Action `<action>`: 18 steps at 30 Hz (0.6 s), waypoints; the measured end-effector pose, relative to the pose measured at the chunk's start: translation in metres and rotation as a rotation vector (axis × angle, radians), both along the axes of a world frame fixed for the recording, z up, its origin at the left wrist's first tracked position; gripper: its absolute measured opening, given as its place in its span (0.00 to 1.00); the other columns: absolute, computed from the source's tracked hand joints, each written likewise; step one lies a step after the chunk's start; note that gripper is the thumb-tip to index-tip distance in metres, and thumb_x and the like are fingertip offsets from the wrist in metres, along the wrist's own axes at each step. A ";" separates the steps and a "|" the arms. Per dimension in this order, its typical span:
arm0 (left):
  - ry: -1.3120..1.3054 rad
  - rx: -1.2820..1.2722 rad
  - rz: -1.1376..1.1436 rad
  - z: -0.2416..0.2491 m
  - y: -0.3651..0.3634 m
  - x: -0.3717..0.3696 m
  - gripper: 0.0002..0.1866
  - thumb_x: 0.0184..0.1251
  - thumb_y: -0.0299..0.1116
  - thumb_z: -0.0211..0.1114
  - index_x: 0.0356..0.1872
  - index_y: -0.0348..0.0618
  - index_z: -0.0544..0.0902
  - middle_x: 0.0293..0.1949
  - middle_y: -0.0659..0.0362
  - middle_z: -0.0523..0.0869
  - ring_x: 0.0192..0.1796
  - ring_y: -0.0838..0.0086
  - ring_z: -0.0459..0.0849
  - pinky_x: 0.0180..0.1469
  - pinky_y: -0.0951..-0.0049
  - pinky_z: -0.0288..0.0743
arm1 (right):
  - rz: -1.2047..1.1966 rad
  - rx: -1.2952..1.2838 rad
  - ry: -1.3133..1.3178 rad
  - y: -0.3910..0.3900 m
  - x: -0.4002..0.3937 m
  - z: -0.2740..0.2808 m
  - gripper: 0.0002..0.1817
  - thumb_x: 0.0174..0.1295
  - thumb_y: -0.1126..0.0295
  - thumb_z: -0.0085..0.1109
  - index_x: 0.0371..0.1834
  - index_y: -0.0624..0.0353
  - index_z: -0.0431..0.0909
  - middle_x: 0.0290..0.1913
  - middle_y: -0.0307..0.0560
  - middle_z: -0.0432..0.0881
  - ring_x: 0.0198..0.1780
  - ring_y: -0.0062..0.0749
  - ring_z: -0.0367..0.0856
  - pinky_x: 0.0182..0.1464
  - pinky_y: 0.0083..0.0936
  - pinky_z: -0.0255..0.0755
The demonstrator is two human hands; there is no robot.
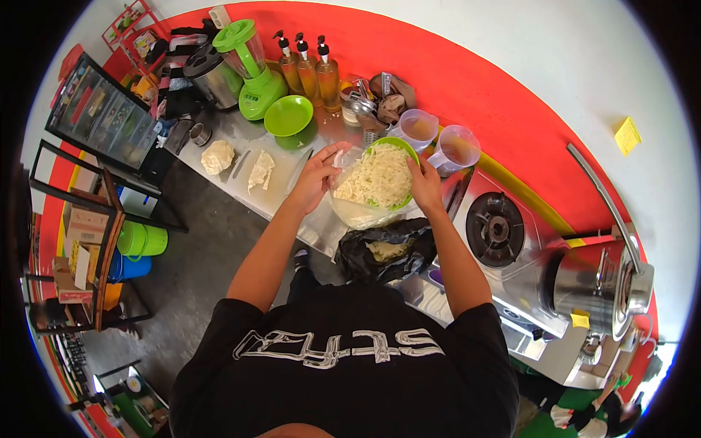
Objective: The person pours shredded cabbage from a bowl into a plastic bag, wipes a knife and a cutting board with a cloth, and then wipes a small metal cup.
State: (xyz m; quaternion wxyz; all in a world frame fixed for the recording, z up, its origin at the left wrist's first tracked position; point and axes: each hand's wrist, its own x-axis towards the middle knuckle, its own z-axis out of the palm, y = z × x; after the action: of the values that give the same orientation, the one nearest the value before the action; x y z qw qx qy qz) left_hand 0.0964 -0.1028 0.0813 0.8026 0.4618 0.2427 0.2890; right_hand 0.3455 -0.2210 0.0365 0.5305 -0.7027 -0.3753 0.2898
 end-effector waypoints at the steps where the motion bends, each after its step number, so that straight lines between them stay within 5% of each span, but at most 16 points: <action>1: -0.009 -0.019 0.013 -0.003 0.003 0.001 0.30 0.64 0.17 0.55 0.69 0.43 0.74 0.63 0.67 0.81 0.27 0.87 0.68 0.32 0.83 0.65 | -0.014 0.022 -0.034 0.002 -0.001 0.000 0.24 0.74 0.57 0.55 0.63 0.64 0.79 0.49 0.53 0.88 0.48 0.30 0.84 0.56 0.27 0.74; 18: 0.049 -0.020 0.147 -0.003 -0.005 0.005 0.28 0.66 0.22 0.56 0.69 0.43 0.73 0.68 0.64 0.79 0.35 0.89 0.71 0.34 0.85 0.65 | 0.098 0.025 -0.077 0.004 -0.008 0.016 0.23 0.76 0.59 0.54 0.63 0.68 0.78 0.50 0.49 0.86 0.50 0.27 0.81 0.56 0.25 0.72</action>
State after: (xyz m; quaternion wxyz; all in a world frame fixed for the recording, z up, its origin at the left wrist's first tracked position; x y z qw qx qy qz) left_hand 0.1014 -0.1079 0.0779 0.7776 0.4417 0.2983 0.3335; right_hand 0.3373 -0.2166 0.0528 0.5094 -0.6876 -0.4329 0.2835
